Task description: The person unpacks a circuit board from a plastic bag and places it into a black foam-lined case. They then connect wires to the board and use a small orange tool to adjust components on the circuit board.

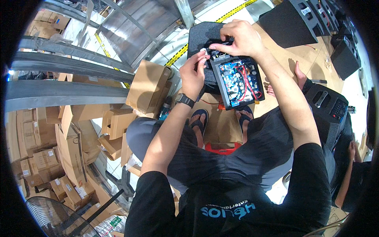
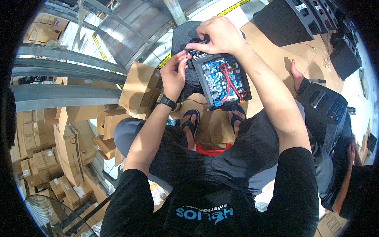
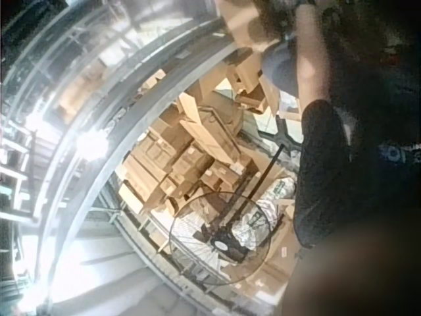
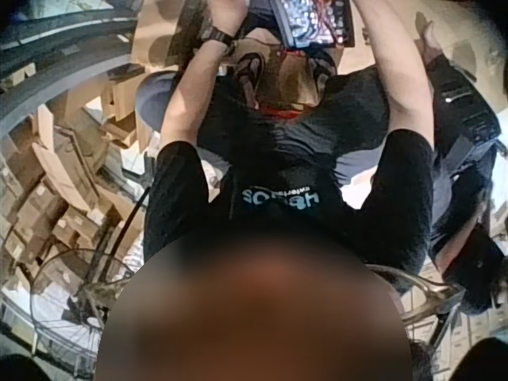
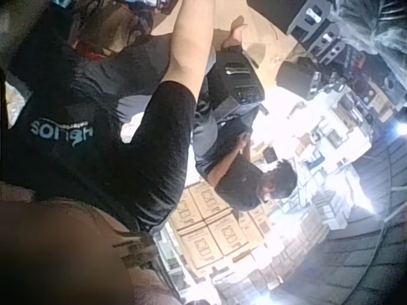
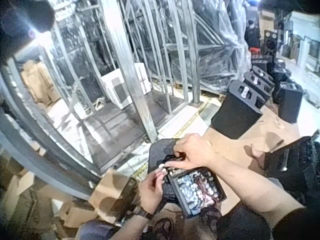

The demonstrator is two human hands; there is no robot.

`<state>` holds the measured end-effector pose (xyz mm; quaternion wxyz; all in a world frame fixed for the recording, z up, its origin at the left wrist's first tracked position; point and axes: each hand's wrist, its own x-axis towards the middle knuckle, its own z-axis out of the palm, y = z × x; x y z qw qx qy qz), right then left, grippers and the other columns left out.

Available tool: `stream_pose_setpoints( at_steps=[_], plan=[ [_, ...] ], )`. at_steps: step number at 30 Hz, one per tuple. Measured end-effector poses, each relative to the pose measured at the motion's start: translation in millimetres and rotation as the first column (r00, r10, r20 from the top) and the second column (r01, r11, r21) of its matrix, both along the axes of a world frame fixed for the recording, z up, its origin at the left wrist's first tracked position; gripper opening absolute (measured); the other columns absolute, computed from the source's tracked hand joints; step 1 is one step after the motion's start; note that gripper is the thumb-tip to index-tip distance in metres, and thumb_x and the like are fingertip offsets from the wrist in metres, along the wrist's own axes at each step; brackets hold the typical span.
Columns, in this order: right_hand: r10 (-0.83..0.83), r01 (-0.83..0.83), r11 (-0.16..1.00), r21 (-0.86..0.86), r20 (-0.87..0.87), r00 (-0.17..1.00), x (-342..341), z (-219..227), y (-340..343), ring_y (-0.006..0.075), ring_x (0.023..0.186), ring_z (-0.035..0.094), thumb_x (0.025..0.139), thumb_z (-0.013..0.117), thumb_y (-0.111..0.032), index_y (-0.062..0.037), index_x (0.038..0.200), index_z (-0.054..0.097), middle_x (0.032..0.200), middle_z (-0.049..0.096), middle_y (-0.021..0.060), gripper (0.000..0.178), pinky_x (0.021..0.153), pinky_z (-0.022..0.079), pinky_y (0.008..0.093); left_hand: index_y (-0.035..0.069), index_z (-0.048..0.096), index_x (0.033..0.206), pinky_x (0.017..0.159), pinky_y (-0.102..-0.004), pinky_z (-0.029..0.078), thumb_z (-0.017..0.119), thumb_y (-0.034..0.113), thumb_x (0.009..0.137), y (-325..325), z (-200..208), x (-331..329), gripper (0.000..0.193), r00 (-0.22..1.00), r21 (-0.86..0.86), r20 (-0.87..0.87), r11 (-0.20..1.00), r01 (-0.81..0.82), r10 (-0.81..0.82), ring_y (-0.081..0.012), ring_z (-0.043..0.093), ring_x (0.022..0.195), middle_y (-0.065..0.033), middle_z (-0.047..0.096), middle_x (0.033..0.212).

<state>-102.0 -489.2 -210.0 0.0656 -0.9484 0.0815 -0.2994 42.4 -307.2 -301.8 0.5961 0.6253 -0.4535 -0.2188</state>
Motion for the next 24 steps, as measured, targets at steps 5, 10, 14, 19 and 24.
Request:
stream_pose_setpoints(
  at_steps=[5,10,14,19,24],
  plan=[
    [-0.009,0.009,1.000,0.008,-0.001,1.000,-1,-1,1,0.0337,0.061,0.066,0.085,0.074,-0.062,-0.0075,0.063,0.062,0.059,0.060,0.0101,0.060,0.060,0.052,0.0433,-0.008,0.065,0.127,0.087,-0.0276,0.061,0.066,0.008,0.103,12,-9,-20,0.029,0.868,-0.053,-0.490,0.991,-0.124,0.082,-0.0178,0.073,0.100,-0.0172,0.075,0.117],
    [-0.021,0.022,0.999,0.034,-0.019,1.000,-1,-1,1,0.0329,0.061,0.066,0.086,0.074,-0.062,-0.0079,0.063,0.062,0.058,0.060,0.0091,0.060,0.059,0.052,0.0429,-0.005,0.064,0.126,0.086,-0.0252,0.061,0.066,0.012,0.104,16,-14,-24,0.028,0.696,0.007,-0.708,0.987,-0.159,0.117,-0.0144,0.072,0.097,-0.0152,0.073,0.121],
    [-0.030,0.031,0.999,0.035,-0.025,0.999,1,-1,2,0.0327,0.061,0.066,0.087,0.073,-0.061,-0.0080,0.063,0.061,0.058,0.059,0.0088,0.059,0.059,0.052,0.0429,0.001,0.064,0.123,0.082,-0.0225,0.060,0.066,0.015,0.104,11,-9,-8,0.024,0.490,-0.047,-0.871,0.990,-0.132,0.024,-0.0129,0.069,0.093,-0.0107,0.071,0.122],
    [-0.008,0.008,0.999,0.048,-0.017,1.000,3,-2,3,0.0326,0.061,0.066,0.087,0.073,-0.059,-0.0082,0.062,0.061,0.059,0.060,0.0089,0.058,0.059,0.052,0.0430,0.006,0.061,0.124,0.078,-0.0242,0.057,0.066,0.018,0.104,8,-6,-6,0.024,0.415,-0.068,-0.907,0.998,0.018,-0.069,-0.0132,0.066,0.089,-0.0107,0.068,0.128],
    [-0.020,0.020,1.000,0.017,0.012,1.000,4,-3,3,0.0324,0.061,0.065,0.090,0.072,-0.054,-0.0082,0.061,0.062,0.060,0.060,0.0095,0.055,0.058,0.051,0.0434,0.003,0.060,0.124,0.073,-0.0255,0.057,0.061,0.017,0.107,7,0,-14,0.021,0.714,0.103,-0.700,0.990,0.100,0.001,-0.0134,0.068,0.081,-0.0119,0.071,0.120]
  ],
)
